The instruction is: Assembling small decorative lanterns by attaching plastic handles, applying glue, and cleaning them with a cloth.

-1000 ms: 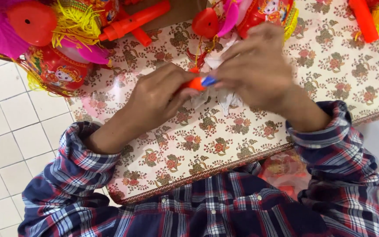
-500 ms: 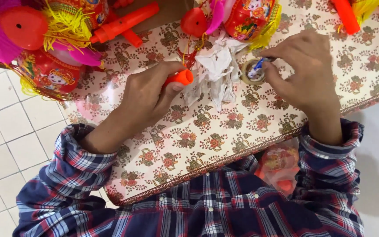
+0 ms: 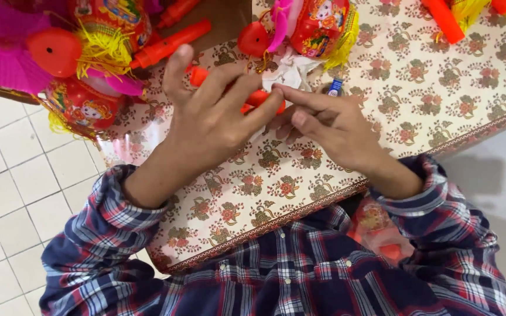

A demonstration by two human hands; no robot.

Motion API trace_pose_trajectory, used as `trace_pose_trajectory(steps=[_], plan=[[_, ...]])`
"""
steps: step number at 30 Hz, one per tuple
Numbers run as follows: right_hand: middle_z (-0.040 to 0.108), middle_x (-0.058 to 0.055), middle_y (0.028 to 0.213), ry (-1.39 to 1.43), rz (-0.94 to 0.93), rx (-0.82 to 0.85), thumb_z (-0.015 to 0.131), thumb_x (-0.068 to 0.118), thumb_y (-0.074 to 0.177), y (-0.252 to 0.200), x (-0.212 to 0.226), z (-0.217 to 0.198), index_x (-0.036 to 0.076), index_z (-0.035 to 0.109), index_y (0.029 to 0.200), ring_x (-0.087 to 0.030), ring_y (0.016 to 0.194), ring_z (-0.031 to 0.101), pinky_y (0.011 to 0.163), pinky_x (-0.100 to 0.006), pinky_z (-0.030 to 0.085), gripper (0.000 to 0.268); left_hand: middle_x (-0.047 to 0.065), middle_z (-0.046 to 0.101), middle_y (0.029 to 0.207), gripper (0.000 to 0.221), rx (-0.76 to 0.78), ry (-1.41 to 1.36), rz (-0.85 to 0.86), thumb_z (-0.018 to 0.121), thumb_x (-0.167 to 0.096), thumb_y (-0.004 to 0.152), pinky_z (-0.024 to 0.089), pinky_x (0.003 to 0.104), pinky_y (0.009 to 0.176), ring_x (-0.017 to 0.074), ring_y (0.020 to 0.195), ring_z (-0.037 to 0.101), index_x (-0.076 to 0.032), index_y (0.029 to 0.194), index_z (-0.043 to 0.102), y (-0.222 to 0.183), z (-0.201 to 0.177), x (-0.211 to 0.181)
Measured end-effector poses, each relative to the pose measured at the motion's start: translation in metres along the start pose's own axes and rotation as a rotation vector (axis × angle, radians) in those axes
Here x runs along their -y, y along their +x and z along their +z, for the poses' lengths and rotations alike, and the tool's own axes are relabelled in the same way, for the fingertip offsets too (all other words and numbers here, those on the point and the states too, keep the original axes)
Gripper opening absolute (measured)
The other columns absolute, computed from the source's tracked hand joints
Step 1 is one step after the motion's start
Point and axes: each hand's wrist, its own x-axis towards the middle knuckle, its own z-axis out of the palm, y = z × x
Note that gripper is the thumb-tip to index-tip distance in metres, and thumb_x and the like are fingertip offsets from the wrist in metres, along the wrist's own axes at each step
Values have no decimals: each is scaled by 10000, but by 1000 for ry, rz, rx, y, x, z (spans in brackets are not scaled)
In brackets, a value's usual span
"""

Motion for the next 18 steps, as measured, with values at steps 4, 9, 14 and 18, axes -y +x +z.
trace_pose_trajectory(steps=[4, 9, 14, 18], plan=[[752, -181, 999, 294, 169, -122, 641, 282, 944, -1, -2, 11, -31, 586, 1387, -219, 854, 748, 815, -316, 679, 546, -53, 727, 1146, 212, 7, 96, 134, 931, -199, 1154, 92, 554, 1304, 192, 1175, 614, -269, 1170, 732, 3, -8, 7], [754, -169, 948, 374, 209, -164, 664, 175, 961, 0, -21, 13, -47, 660, 1268, -213, 793, 750, 761, -302, 680, 378, -8, 718, 1132, 166, -50, 50, 187, 890, -154, 1090, 224, 572, 1245, 199, 1076, 665, -237, 1125, 751, 5, 1, 5], [765, -178, 902, 327, 240, -182, 674, 201, 944, -3, -17, 11, -42, 698, 1215, -223, 769, 772, 734, -301, 698, 364, 25, 714, 960, 148, -145, -58, 134, 850, -142, 1035, 449, 492, 986, 213, 905, 634, -182, 932, 751, 16, -4, 1], [759, -190, 945, 165, 101, -199, 699, 172, 954, -11, -14, -1, -48, 697, 1151, -222, 745, 767, 671, -258, 679, 295, 0, 744, 994, 217, -80, 20, 72, 914, -227, 974, 536, 439, 855, 188, 899, 670, -233, 1113, 746, 3, 8, -4]])
